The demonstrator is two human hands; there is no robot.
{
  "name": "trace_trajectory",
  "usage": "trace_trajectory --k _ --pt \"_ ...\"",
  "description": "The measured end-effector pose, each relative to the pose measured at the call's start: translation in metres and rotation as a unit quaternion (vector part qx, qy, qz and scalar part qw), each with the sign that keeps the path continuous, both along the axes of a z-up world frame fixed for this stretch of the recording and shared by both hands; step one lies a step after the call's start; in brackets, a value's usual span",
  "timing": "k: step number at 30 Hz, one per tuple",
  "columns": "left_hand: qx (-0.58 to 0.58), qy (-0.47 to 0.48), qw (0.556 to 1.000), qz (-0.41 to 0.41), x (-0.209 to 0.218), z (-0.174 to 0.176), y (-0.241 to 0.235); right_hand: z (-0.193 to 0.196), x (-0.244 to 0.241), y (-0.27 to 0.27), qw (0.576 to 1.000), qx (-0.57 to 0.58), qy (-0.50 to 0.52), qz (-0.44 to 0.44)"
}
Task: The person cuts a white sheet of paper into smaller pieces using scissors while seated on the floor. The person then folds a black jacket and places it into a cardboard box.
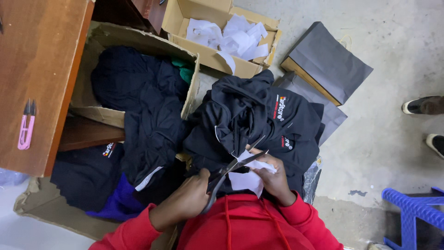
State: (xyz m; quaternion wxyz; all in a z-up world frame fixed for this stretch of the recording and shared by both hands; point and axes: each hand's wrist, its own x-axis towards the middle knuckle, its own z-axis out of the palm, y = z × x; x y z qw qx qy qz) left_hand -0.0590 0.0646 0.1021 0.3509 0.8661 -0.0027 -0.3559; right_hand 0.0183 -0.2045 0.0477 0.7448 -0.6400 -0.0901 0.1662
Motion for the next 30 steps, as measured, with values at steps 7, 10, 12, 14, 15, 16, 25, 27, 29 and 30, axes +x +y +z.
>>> trace_trajectory --k 7,10,12,14,15,16,25,27,29,30 --pt "-0.028 -0.040 0.998 -0.029 0.006 -0.019 0.005 -0.035 0.002 -0.012 0.997 0.047 -0.062 0.002" --pt "0.027 -0.061 0.998 0.007 0.021 -0.029 0.014 -0.018 0.012 -0.010 0.993 0.030 -0.108 0.044" --pt "0.057 -0.129 0.989 0.033 0.039 -0.024 0.024 -0.022 0.020 -0.018 0.997 0.028 -0.057 0.047" --pt "0.012 -0.118 0.983 0.139 0.085 0.030 0.034 -0.008 0.035 -0.028 0.999 0.028 -0.014 0.042" --pt "-0.032 -0.105 0.963 0.246 0.107 0.056 0.040 -0.002 0.043 -0.031 0.998 0.026 0.029 0.041" --pt "-0.031 -0.104 0.963 0.246 0.117 0.043 0.044 -0.030 0.045 -0.060 0.998 0.027 0.031 0.041" --pt "-0.246 -0.081 0.913 0.316 0.173 -0.056 0.015 0.052 0.197 -0.052 0.893 0.220 0.260 -0.293" --pt "-0.246 -0.049 0.910 0.331 0.173 -0.059 0.014 -0.020 0.254 -0.037 0.900 0.195 0.285 -0.264" --pt "-0.252 -0.053 0.905 0.338 0.167 -0.061 0.013 -0.049 0.324 0.023 0.906 0.177 0.304 -0.235" --pt "-0.258 -0.057 0.900 0.347 0.164 -0.061 0.013 -0.062 0.360 0.056 0.910 0.158 0.323 -0.204"
